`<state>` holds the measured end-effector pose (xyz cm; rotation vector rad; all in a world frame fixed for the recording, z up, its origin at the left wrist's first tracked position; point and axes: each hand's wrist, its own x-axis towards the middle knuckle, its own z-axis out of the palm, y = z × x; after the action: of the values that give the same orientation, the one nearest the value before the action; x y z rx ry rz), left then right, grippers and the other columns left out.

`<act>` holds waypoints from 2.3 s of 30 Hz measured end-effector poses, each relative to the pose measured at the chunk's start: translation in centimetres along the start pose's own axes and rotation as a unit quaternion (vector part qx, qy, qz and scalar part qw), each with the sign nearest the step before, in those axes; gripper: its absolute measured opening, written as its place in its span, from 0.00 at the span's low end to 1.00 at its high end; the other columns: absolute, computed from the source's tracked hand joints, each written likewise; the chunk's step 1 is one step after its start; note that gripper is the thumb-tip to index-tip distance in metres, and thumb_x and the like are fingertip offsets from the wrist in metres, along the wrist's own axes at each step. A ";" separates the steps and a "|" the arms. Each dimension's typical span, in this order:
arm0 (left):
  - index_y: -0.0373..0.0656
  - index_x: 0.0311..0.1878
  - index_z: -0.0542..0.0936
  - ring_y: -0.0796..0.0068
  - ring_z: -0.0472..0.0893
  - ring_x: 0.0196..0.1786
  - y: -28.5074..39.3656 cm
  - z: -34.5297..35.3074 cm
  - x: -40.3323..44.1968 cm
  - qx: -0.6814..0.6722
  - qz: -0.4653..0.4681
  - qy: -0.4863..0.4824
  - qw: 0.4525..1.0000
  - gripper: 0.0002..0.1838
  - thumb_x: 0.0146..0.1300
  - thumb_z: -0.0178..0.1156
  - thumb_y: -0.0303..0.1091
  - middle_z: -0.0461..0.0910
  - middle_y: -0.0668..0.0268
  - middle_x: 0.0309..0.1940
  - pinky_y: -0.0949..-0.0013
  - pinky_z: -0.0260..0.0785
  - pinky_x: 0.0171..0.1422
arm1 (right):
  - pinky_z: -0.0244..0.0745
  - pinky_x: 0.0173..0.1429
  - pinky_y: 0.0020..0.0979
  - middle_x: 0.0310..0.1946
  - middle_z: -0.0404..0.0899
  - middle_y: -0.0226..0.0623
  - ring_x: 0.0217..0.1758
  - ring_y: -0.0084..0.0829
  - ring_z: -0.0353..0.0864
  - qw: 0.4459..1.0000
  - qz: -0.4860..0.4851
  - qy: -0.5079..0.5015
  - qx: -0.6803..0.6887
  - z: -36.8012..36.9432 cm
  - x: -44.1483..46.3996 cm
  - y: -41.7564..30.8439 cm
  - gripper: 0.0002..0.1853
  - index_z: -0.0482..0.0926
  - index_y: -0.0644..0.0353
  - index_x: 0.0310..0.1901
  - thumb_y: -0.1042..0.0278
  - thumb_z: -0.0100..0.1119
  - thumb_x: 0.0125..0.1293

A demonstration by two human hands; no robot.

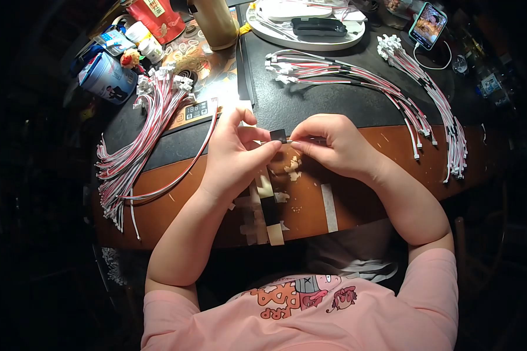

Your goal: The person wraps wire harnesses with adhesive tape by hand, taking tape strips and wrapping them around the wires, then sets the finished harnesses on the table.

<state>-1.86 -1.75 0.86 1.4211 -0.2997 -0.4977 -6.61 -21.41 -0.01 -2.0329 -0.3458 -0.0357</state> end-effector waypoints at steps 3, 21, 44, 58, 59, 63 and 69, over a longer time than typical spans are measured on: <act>0.43 0.43 0.63 0.80 0.76 0.25 0.1 -0.2 0.0 0.016 -0.012 -0.009 1.000 0.21 0.50 0.61 0.20 0.76 0.65 0.26 0.82 0.66 0.26 | 0.68 0.33 0.20 0.30 0.79 0.34 0.28 0.20 0.73 1.000 0.019 -0.005 -0.004 0.0 0.0 -0.2 0.04 0.81 0.66 0.36 0.80 0.60 0.58; 0.43 0.40 0.62 0.84 0.71 0.21 -0.8 0.4 0.1 0.064 0.071 0.017 0.995 0.19 0.49 0.61 0.19 0.76 0.67 0.23 0.83 0.61 0.24 | 0.68 0.34 0.26 0.33 0.78 0.37 0.29 0.28 0.71 0.986 -0.110 0.110 -0.055 2.2 0.3 -0.3 0.03 0.75 0.65 0.31 0.78 0.59 0.54; 0.44 0.40 0.62 0.82 0.74 0.24 -0.4 -0.6 0.3 -0.016 0.024 -0.022 0.999 0.22 0.48 0.63 0.18 0.76 0.66 0.24 0.83 0.65 0.26 | 0.69 0.33 0.20 0.29 0.79 0.35 0.28 0.21 0.73 0.998 -0.032 -0.013 -0.042 0.0 0.2 -0.4 0.05 0.80 0.68 0.35 0.78 0.60 0.56; 0.46 0.39 0.60 0.79 0.74 0.21 -0.6 -0.4 0.4 0.014 0.029 -0.014 0.999 0.25 0.48 0.66 0.14 0.77 0.63 0.25 0.83 0.65 0.25 | 0.68 0.31 0.19 0.31 0.78 0.33 0.26 0.19 0.70 0.998 0.020 0.050 0.032 1.2 0.1 -0.8 0.03 0.78 0.67 0.32 0.78 0.60 0.56; 0.46 0.39 0.60 0.79 0.74 0.21 -0.6 -0.4 0.5 0.014 0.029 -0.014 0.999 0.25 0.48 0.66 0.14 0.77 0.63 0.25 0.83 0.65 0.25 | 0.68 0.31 0.19 0.31 0.78 0.33 0.26 0.19 0.70 0.998 0.019 0.049 0.032 1.3 0.1 -0.8 0.03 0.78 0.67 0.32 0.78 0.60 0.56; 0.46 0.39 0.60 0.80 0.73 0.21 -0.7 -0.2 0.5 0.019 0.042 -0.006 0.999 0.25 0.48 0.66 0.14 0.77 0.63 0.25 0.83 0.65 0.25 | 0.67 0.31 0.18 0.38 0.77 0.35 0.27 0.19 0.69 0.990 -0.104 0.096 -0.004 1.7 0.2 -0.7 0.02 0.77 0.65 0.30 0.78 0.60 0.56; 0.46 0.39 0.60 0.81 0.73 0.21 -0.5 -0.3 0.5 0.018 0.047 -0.009 0.999 0.25 0.48 0.65 0.14 0.77 0.64 0.25 0.84 0.64 0.24 | 0.66 0.31 0.19 0.43 0.75 0.36 0.28 0.19 0.69 0.993 -0.062 0.098 0.021 2.0 0.1 -0.4 0.02 0.76 0.64 0.29 0.77 0.59 0.56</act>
<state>-1.42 -1.79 0.26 1.4314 -0.3908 -0.4307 -6.82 -19.52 -0.60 -1.9447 -0.3438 -0.3009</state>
